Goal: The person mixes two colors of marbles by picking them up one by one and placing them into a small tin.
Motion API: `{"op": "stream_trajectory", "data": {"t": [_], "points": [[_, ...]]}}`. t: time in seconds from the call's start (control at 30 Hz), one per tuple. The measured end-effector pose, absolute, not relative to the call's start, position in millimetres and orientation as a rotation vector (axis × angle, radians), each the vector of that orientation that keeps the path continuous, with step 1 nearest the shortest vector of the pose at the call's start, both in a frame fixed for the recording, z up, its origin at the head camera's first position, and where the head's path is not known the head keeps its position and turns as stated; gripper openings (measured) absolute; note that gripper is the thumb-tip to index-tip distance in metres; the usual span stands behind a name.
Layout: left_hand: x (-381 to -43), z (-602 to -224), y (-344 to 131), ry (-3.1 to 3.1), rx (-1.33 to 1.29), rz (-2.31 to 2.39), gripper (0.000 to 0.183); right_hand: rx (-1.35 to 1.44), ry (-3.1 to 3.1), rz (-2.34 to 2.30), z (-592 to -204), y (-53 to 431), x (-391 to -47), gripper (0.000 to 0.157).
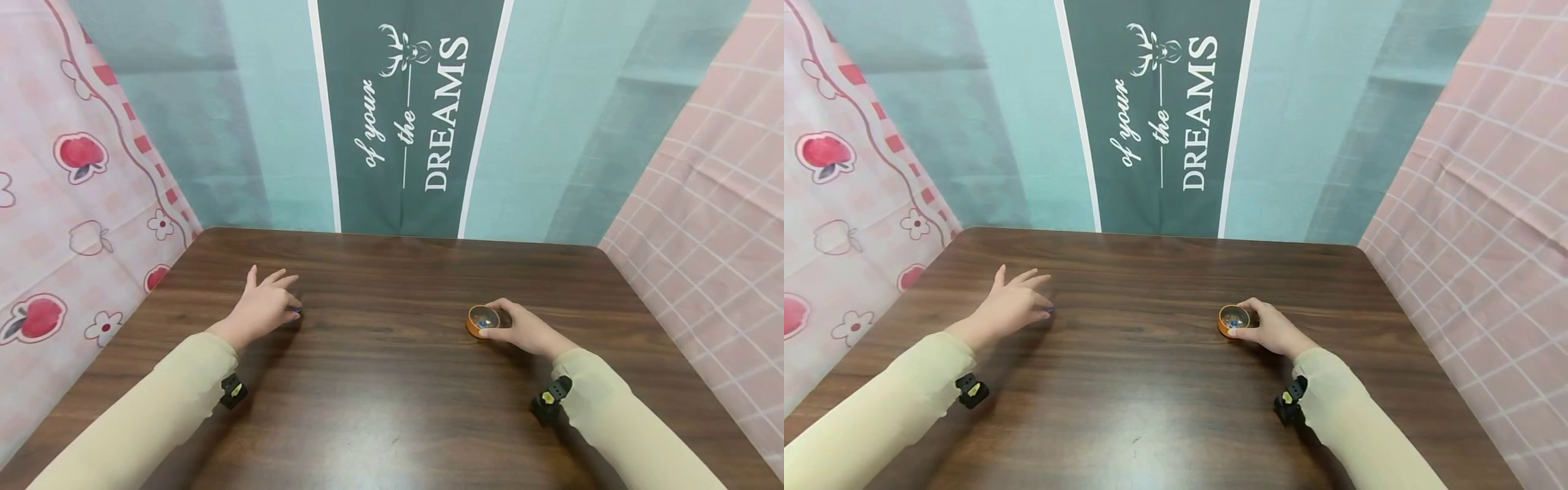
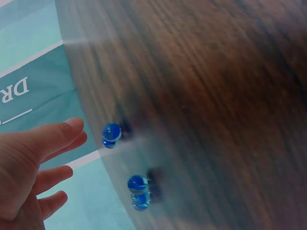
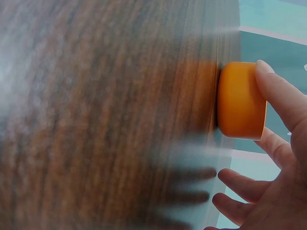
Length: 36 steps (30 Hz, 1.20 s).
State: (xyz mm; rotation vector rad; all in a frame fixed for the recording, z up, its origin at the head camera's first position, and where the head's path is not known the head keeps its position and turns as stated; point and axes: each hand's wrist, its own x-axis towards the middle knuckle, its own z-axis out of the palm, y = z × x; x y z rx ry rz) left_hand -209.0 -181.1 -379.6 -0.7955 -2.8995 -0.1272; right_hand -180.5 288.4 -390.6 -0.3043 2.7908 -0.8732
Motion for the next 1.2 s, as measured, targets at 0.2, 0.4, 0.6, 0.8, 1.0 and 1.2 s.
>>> {"op": "stream_trajectory", "data": {"t": [0.2,0.4,0.6,0.8,1.0,1.2], "points": [[-206.6,-383.3,-187.4,-2.919,-0.793,-0.108,0.016,-0.297,2.785,-0.880,-389.8,288.1,-181.5,0.061],[-206.4,-384.5,-188.4,-2.936,-0.792,-0.117,0.014,-0.301,2.782,-0.881,-386.6,287.6,-181.6,0.062],[-206.1,-387.0,-187.6,-2.944,-0.793,-0.121,0.015,-0.286,2.769,-0.885,-384.9,286.2,-180.7,0.061],[-205.8,-389.1,-187.5,-2.932,-0.799,-0.118,0.013,-0.287,2.771,-0.881,-385.3,286.5,-182.0,0.061],[-205.0,-390.8,-188.2,-2.932,-0.807,-0.101,0.012,-0.291,2.774,-0.873,-385.8,287.9,-182.8,0.063],[-204.5,-389.3,-189.6,-2.920,-0.809,-0.105,0.013,-0.280,2.773,-0.874,-386.0,288.5,-181.7,0.063]]}}
